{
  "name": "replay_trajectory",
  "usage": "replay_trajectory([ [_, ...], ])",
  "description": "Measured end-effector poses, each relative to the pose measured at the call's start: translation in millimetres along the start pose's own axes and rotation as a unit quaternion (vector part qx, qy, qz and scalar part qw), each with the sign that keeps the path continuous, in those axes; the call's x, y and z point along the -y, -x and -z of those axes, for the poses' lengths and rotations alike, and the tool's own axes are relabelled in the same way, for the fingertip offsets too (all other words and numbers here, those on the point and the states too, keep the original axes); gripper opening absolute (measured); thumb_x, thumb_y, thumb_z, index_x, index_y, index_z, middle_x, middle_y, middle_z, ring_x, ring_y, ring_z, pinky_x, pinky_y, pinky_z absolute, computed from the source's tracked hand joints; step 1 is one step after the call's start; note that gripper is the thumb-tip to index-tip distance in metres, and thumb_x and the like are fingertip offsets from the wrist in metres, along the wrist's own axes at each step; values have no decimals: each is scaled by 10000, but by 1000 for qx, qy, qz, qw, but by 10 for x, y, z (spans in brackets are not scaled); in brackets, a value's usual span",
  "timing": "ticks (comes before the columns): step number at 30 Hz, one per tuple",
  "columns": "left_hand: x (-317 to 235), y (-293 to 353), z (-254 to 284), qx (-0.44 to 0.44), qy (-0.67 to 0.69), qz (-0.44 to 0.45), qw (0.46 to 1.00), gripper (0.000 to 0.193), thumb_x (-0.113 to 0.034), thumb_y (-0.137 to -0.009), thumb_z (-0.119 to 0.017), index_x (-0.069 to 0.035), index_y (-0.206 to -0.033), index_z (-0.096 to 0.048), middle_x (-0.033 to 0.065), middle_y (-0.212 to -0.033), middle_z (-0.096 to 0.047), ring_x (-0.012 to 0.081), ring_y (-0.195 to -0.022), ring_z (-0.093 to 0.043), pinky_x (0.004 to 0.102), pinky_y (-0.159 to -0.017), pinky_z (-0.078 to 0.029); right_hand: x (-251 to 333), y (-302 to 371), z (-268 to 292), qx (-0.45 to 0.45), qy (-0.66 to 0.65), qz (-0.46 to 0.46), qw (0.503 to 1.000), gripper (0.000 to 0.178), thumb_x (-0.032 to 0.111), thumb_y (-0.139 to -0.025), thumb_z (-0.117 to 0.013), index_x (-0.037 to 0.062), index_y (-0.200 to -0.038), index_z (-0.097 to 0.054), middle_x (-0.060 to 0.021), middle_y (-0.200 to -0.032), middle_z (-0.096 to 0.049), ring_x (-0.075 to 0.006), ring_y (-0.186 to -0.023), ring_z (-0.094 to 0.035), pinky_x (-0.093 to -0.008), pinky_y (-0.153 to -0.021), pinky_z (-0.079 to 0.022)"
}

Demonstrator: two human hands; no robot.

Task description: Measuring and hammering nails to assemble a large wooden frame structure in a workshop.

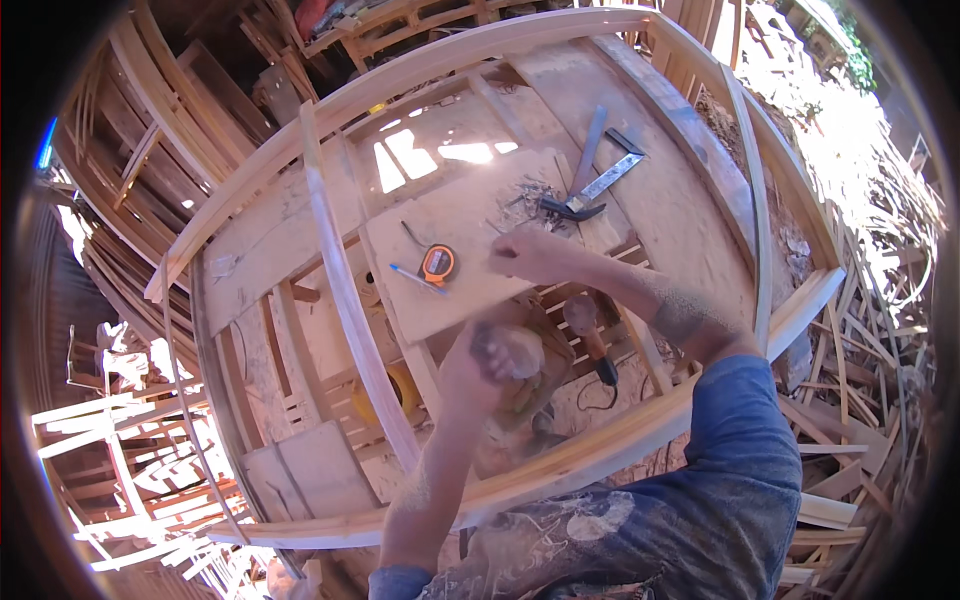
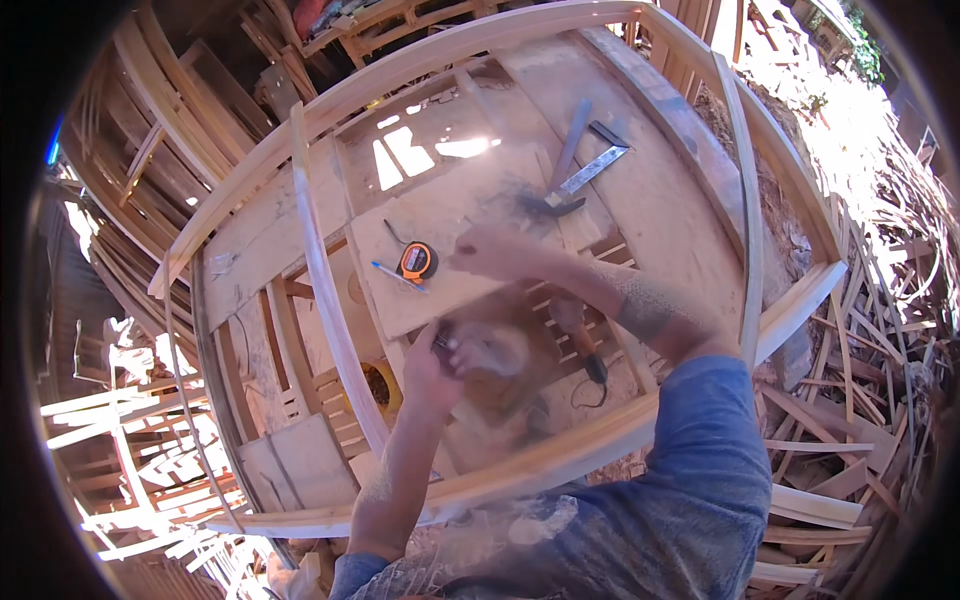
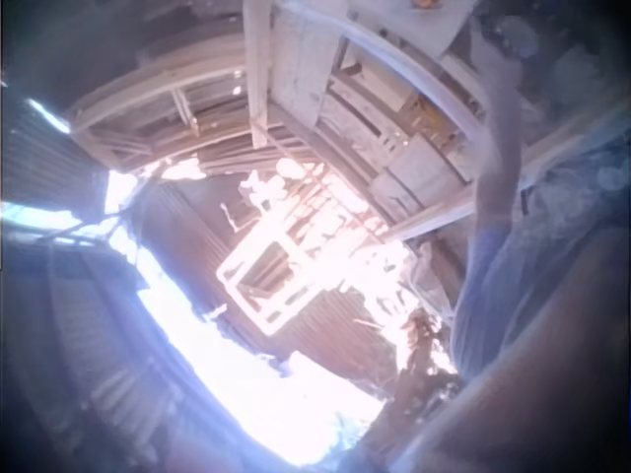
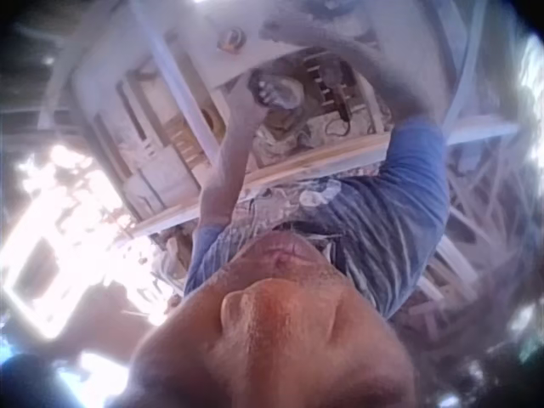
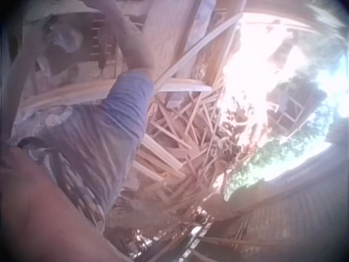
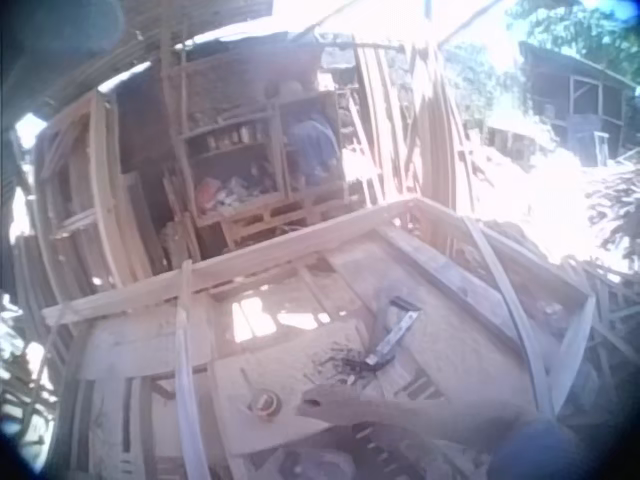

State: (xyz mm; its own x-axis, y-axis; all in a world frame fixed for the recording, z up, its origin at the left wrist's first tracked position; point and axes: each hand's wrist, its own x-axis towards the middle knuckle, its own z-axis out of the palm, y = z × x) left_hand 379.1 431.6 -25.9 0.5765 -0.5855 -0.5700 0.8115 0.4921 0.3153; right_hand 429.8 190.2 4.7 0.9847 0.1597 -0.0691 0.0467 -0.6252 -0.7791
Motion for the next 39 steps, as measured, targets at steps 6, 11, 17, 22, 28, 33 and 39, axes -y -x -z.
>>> replay_trajectory([
  [6,9,1031,-42,-156,-164,3,974,200,-246,-1021,-453,-70,-1045,-546,23,-754,-468,111,-585,-373,257,-504,-310,-1912,-184,883,-223,359,-186,887,204,108,-821,-604,92,-1015,-665,-146,-1024,-642,-331,-1017,-631,-449,-815,-498],
  [11,-367,1703,503,-171,-187,-75,964,175,-164,-1026,-440,-47,-1093,-552,21,-750,-490,75,-512,-346,227,-450,-310,-2086,-221,1100,-124,500,-65,855,184,147,-814,-636,113,-988,-685,-91,-1128,-571,-268,-1181,-527,-445,-902,-456],
  [17,-455,2051,889,-227,-183,-158,943,153,-134,-1025,-473,-45,-1119,-554,43,-750,-566,44,-439,-306,201,-393,-283,-2251,-488,1196,-35,609,65,790,75,156,-823,-611,172,-886,-648,-38,-1025,-600,-237,-1147,-546,-439,-995,-408],
  [22,-394,2181,907,-293,-210,-212,908,130,-85,-1000,-510,-61,-1120,-555,61,-749,-589,29,-426,-300,188,-385,-282,-1455,-480,1379,-129,622,183,750,99,146,-842,-576,179,-925,-618,-24,-957,-593,-225,-1062,-558,-457,-1104,-336],
  [28,-608,2243,1096,-216,-257,-232,913,58,-55,-978,-524,-60,-1030,-550,96,-748,-627,19,-384,-279,193,-354,-258,-841,-206,1429,-290,664,33,688,120,192,-859,-593,179,-977,-605,-48,-979,-610,-252,-1040,-574,-469,-1024,-367],
  [33,-859,2304,1196,-129,-279,-255,917,73,-78,-967,-544,-22,-1008,-565,152,-837,-684,15,-382,-278,193,-349,-247,-310,347,1166,-401,528,-133,737,256,309,-910,-605,127,-1090,-607,-114,-1020,-654,-323,-1031,-623,-491,-904,-436],
  [39,-1276,2100,1335,12,-337,-173,926,157,-88,-952,-569,-32,-1097,-549,147,-899,-703,18,-414,-309,193,-365,-248,492,1122,520,-548,232,-199,778,307,349,-941,-634,72,-1070,-600,-119,-803,-656,-305,-739,-659,-446,-683,-500],
])
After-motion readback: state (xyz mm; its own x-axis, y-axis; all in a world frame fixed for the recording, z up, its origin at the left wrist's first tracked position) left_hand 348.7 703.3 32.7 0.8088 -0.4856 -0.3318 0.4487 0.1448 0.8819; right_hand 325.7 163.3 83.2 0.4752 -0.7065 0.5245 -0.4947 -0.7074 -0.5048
